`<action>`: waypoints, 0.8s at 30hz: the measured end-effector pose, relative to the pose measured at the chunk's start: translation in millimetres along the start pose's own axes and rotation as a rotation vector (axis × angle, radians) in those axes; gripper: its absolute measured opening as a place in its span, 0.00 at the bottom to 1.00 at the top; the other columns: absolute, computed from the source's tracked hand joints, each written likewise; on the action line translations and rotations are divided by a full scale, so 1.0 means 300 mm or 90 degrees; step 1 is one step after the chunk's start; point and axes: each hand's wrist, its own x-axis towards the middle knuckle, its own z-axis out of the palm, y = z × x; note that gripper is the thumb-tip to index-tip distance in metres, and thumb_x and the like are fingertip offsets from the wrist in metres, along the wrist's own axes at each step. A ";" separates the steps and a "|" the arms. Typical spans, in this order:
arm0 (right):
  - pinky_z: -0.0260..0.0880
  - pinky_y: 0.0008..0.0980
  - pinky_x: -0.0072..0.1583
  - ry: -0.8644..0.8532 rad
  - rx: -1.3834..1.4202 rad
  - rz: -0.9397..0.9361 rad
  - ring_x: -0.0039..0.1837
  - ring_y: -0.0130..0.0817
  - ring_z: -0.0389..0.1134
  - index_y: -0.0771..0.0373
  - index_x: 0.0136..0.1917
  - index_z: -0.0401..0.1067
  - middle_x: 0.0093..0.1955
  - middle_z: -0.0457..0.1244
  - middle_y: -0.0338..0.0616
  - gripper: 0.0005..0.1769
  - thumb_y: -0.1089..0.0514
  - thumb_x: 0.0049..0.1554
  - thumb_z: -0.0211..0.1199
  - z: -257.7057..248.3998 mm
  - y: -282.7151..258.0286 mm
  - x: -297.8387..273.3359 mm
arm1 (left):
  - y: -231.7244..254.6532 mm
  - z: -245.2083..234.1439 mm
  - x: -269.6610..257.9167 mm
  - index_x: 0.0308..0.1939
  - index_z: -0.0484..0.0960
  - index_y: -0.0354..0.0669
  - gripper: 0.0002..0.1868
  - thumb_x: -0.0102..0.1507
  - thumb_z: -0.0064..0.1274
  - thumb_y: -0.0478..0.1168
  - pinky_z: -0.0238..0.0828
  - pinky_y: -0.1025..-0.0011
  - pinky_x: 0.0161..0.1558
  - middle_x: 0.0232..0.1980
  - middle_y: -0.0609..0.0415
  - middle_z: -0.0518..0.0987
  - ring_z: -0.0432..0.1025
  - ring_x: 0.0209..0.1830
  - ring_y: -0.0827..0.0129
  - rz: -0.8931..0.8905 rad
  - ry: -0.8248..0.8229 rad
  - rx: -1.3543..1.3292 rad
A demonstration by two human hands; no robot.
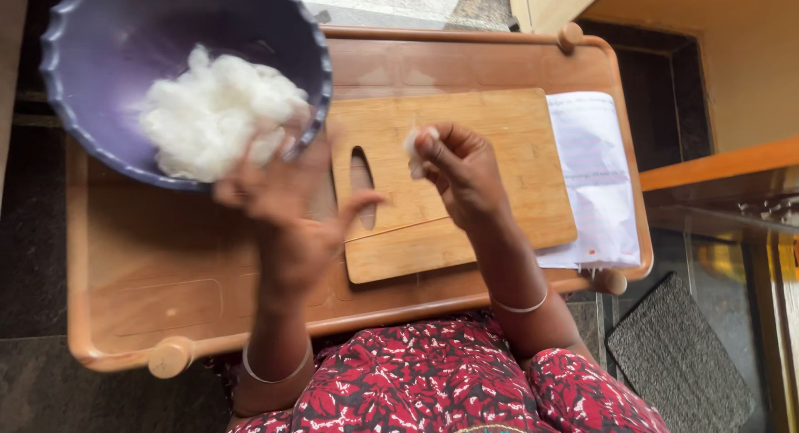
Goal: The person pulls small pieces of white cotton from a bowl, rolls them between their hands on a wooden board, and wraps them around a thin stick to form wicks.
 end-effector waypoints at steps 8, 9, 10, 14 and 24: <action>0.74 0.31 0.51 0.031 0.006 0.011 0.47 0.29 0.72 0.64 0.48 0.73 0.44 0.69 0.41 0.09 0.56 0.63 0.67 -0.064 0.031 -0.173 | 0.163 0.142 -0.035 0.47 0.90 0.54 0.10 0.62 0.67 0.43 0.48 0.59 0.62 0.49 0.67 0.86 0.72 0.56 0.68 0.058 0.002 -0.094; 0.75 0.32 0.50 0.029 0.020 0.041 0.48 0.31 0.73 0.64 0.48 0.73 0.44 0.70 0.42 0.11 0.53 0.63 0.65 -0.066 0.014 -0.183 | 0.165 0.144 -0.038 0.42 0.90 0.53 0.07 0.61 0.67 0.41 0.48 0.59 0.60 0.44 0.66 0.87 0.72 0.51 0.68 0.041 -0.004 -0.113; 0.76 0.33 0.50 0.027 0.034 0.071 0.48 0.32 0.74 0.64 0.48 0.72 0.45 0.71 0.43 0.14 0.50 0.63 0.63 -0.067 -0.004 -0.191 | 0.166 0.149 -0.038 0.42 0.90 0.53 0.07 0.61 0.67 0.41 0.48 0.59 0.60 0.44 0.66 0.87 0.72 0.51 0.68 0.043 -0.005 -0.114; 0.76 0.32 0.50 0.034 0.072 0.057 0.48 0.32 0.74 0.65 0.56 0.74 0.45 0.71 0.43 0.23 0.44 0.60 0.58 -0.077 -0.080 -0.232 | 0.178 0.160 -0.037 0.40 0.89 0.50 0.06 0.62 0.67 0.44 0.52 0.64 0.58 0.41 0.64 0.86 0.72 0.48 0.68 -0.006 -0.047 -0.196; 0.75 0.30 0.54 0.054 -0.151 -0.031 0.49 0.28 0.72 0.69 0.51 0.77 0.46 0.71 0.43 0.10 0.59 0.61 0.69 -0.170 -0.008 -0.242 | 0.209 0.162 -0.039 0.45 0.90 0.49 0.11 0.62 0.66 0.46 0.53 0.63 0.58 0.44 0.63 0.86 0.71 0.48 0.70 0.012 -0.104 -0.236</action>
